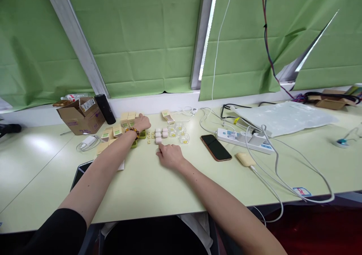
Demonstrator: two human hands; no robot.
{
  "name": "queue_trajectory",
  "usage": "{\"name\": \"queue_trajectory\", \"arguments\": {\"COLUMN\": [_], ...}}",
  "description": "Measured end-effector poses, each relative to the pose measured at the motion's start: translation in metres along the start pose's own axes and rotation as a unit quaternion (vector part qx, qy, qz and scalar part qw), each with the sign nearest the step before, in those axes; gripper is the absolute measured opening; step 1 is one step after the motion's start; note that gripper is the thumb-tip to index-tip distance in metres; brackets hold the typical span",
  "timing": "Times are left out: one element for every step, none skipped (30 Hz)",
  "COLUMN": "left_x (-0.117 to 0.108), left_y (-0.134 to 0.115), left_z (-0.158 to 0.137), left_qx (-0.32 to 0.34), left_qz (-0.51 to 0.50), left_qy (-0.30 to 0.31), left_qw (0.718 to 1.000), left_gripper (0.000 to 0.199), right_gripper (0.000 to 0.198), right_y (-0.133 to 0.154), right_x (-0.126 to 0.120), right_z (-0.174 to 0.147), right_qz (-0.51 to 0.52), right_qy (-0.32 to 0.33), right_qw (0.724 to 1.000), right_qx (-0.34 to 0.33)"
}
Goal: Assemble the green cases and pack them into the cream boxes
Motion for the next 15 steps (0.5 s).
{"name": "queue_trajectory", "arguments": {"left_x": [0.003,0.006,0.009,0.011,0.013,0.015,0.016,0.017,0.017,0.017,0.017,0.017,0.016,0.016,0.015], "left_y": [0.002,0.002,0.003,0.002,0.002,0.001,0.001,0.001,0.001,0.002,0.002,0.003,0.004,0.004,0.004], "left_z": [0.002,0.004,0.005,0.007,0.008,0.009,0.011,0.012,0.014,0.015,0.017,0.018,0.019,0.021,0.022], "left_qx": [0.005,0.010,0.015,0.019,0.022,0.024,0.025,0.025,0.025,0.025,0.025,0.026,0.028,0.031,0.035], "left_qz": [-0.009,-0.018,-0.026,-0.034,-0.041,-0.047,-0.053,-0.058,-0.063,-0.066,-0.069,-0.071,-0.072,-0.073,-0.072], "left_qy": [0.010,0.019,0.026,0.033,0.039,0.045,0.049,0.052,0.054,0.055,0.055,0.054,0.054,0.053,0.051], "left_qw": [1.000,1.000,0.999,0.999,0.998,0.998,0.997,0.997,0.996,0.996,0.996,0.996,0.996,0.995,0.995], "left_gripper": [0.056,0.055,0.054,0.054,0.054,0.056,0.058,0.061,0.064,0.067,0.070,0.073,0.077,0.080,0.083], "right_gripper": [0.030,0.030,0.030,0.030,0.030,0.030,0.029,0.029,0.029,0.029,0.030,0.030,0.030,0.029,0.029], "right_y": [0.000,0.001,0.001,0.001,0.002,0.002,0.002,0.002,0.002,0.002,0.002,0.001,0.001,0.001,0.001], "right_x": [0.000,-0.001,-0.001,-0.002,-0.002,-0.002,-0.002,-0.002,-0.002,-0.001,-0.001,0.000,0.000,0.000,0.000], "right_z": [0.000,0.000,-0.001,-0.001,-0.001,-0.001,-0.001,-0.001,-0.001,-0.001,0.000,0.000,0.000,0.000,0.000], "right_qz": [0.001,0.002,0.003,0.005,0.005,0.005,0.005,0.005,0.005,0.006,0.008,0.010,0.011,0.012,0.013], "right_qy": [0.000,-0.001,-0.001,-0.002,-0.002,-0.001,0.000,0.001,0.002,0.003,0.005,0.005,0.006,0.005,0.003], "right_qw": [1.000,1.000,1.000,1.000,1.000,1.000,1.000,1.000,1.000,1.000,1.000,1.000,1.000,1.000,1.000], "right_qx": [-0.001,-0.002,-0.002,-0.001,-0.001,0.000,0.001,0.000,0.001,0.001,0.002,0.003,0.003,0.002,0.001]}}
Point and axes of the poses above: each hand's wrist, its own z-axis towards the middle knuckle, its own x-axis out of the palm, y = z × x, the point moved 8 cm from there along z, towards the middle knuckle, and after that the axes turned 13 degrees about z, right-handed, at the moved point
